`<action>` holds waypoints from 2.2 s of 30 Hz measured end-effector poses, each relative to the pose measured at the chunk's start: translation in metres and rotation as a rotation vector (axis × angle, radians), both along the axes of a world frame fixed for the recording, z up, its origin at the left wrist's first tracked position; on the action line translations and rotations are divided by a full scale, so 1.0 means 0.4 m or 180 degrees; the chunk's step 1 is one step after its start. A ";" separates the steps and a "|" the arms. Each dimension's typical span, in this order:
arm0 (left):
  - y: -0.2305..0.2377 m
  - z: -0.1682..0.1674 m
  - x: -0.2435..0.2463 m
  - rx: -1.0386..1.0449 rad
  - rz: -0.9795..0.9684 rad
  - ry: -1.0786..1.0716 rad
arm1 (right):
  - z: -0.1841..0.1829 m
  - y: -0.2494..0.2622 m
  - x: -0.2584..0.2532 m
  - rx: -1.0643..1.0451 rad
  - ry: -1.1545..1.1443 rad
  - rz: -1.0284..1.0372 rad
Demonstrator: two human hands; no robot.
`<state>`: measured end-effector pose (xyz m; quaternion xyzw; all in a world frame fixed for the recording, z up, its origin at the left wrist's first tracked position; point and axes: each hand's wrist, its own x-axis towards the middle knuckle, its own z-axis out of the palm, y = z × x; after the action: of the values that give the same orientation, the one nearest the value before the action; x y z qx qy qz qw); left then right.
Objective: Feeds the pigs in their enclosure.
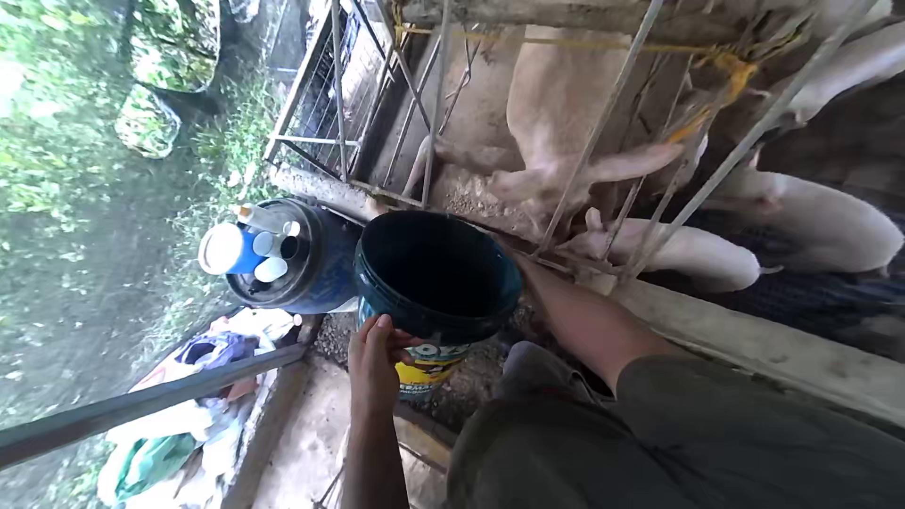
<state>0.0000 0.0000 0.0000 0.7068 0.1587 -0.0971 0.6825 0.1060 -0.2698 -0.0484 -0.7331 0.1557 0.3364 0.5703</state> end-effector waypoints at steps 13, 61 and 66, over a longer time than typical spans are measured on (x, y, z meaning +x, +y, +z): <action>0.347 -0.338 -0.508 -0.0057 0.2399 0.1452 | -0.296 0.437 -0.128 0.0456 -0.0486 0.0553; -0.189 -0.613 -1.235 -0.3969 0.7810 0.2286 | -0.736 1.943 -1.061 -0.1487 -0.0737 0.5594; -0.180 -0.578 -1.231 -0.3713 0.7955 0.2340 | -0.737 1.969 -1.082 -0.1679 -0.1013 0.5929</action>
<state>-0.4922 -0.0721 -0.2311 -0.3372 0.7699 0.3331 0.4272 -0.3269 0.5178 -0.3433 -0.7034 -0.4935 0.5034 -0.0910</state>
